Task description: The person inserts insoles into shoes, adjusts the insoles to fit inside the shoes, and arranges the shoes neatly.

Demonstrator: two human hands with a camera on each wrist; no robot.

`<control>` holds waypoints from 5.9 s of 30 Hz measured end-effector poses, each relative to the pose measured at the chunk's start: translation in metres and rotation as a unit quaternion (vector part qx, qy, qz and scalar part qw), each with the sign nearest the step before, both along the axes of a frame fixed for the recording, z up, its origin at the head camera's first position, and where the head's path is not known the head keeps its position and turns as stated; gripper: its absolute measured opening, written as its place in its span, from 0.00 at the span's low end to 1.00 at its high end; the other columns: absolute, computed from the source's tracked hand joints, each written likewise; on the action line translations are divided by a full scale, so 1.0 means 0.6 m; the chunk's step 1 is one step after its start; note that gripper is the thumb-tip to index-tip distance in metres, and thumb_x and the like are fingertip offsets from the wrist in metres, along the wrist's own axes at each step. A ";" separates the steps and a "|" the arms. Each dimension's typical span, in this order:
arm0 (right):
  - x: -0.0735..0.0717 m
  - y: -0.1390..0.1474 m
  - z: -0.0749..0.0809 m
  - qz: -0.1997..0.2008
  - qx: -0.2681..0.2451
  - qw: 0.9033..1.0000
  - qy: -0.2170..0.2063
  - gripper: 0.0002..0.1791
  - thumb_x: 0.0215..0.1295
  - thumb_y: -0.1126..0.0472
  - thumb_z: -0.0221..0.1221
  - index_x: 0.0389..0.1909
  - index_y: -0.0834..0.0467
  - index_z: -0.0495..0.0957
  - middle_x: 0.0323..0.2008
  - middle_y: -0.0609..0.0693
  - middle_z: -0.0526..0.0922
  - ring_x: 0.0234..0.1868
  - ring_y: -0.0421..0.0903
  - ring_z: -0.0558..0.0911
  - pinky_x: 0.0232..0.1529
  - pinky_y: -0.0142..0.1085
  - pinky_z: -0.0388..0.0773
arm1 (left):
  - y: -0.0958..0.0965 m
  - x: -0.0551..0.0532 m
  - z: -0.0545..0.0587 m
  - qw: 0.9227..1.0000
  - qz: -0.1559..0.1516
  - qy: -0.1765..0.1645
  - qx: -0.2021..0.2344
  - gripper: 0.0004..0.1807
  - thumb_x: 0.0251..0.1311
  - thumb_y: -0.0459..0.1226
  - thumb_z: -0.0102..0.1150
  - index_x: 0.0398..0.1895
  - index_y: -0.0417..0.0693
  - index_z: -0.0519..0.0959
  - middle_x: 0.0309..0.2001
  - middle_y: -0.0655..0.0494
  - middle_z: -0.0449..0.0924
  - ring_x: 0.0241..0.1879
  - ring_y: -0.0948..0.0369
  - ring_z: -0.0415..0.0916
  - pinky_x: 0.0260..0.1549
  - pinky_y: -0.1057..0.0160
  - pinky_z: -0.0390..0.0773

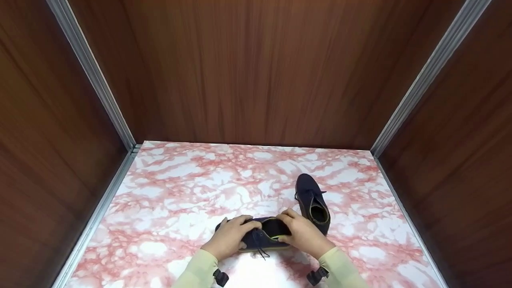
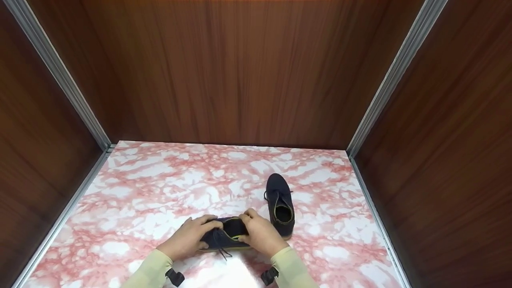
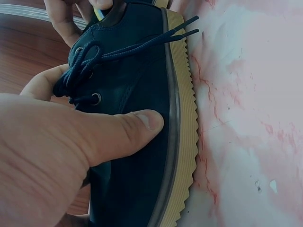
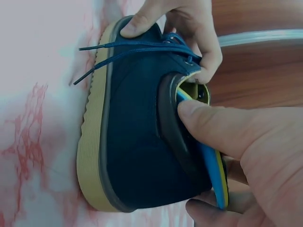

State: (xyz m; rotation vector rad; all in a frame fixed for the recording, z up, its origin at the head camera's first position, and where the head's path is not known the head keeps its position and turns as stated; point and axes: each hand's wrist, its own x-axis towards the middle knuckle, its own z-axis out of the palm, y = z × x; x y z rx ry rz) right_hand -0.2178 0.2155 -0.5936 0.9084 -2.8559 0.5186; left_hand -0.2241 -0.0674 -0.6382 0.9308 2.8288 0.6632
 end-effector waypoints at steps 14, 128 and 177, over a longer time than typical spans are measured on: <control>-0.003 0.026 0.021 -0.020 0.054 0.998 -0.009 0.35 0.50 0.55 0.85 0.59 0.62 0.85 0.53 0.54 0.85 0.54 0.53 0.85 0.59 0.48 0.86 | -0.001 -0.002 -0.004 1.000 -0.001 -0.008 -0.012 0.40 0.64 0.37 0.78 0.72 0.85 0.72 0.79 0.53 0.72 0.75 0.47 0.76 0.71 0.25 0.71; -0.002 0.018 -0.058 -0.088 -0.201 0.966 -0.138 0.13 0.74 0.63 0.67 0.55 0.50 0.81 0.57 0.52 0.87 0.62 0.52 0.85 0.65 0.50 0.81 | 0.003 -0.001 -0.006 1.000 0.009 0.005 0.001 0.40 0.62 0.35 0.78 0.72 0.79 0.75 0.78 0.53 0.73 0.75 0.46 0.77 0.70 0.23 0.70; 0.009 0.015 -0.079 0.001 0.115 0.974 0.196 0.22 0.79 0.35 0.58 0.38 0.47 0.89 0.43 0.41 0.87 0.50 0.49 0.82 0.57 0.51 0.80 | -0.004 0.001 -0.007 1.000 0.012 -0.005 0.001 0.40 0.65 0.35 0.76 0.73 0.84 0.72 0.80 0.55 0.71 0.77 0.49 0.74 0.74 0.24 0.67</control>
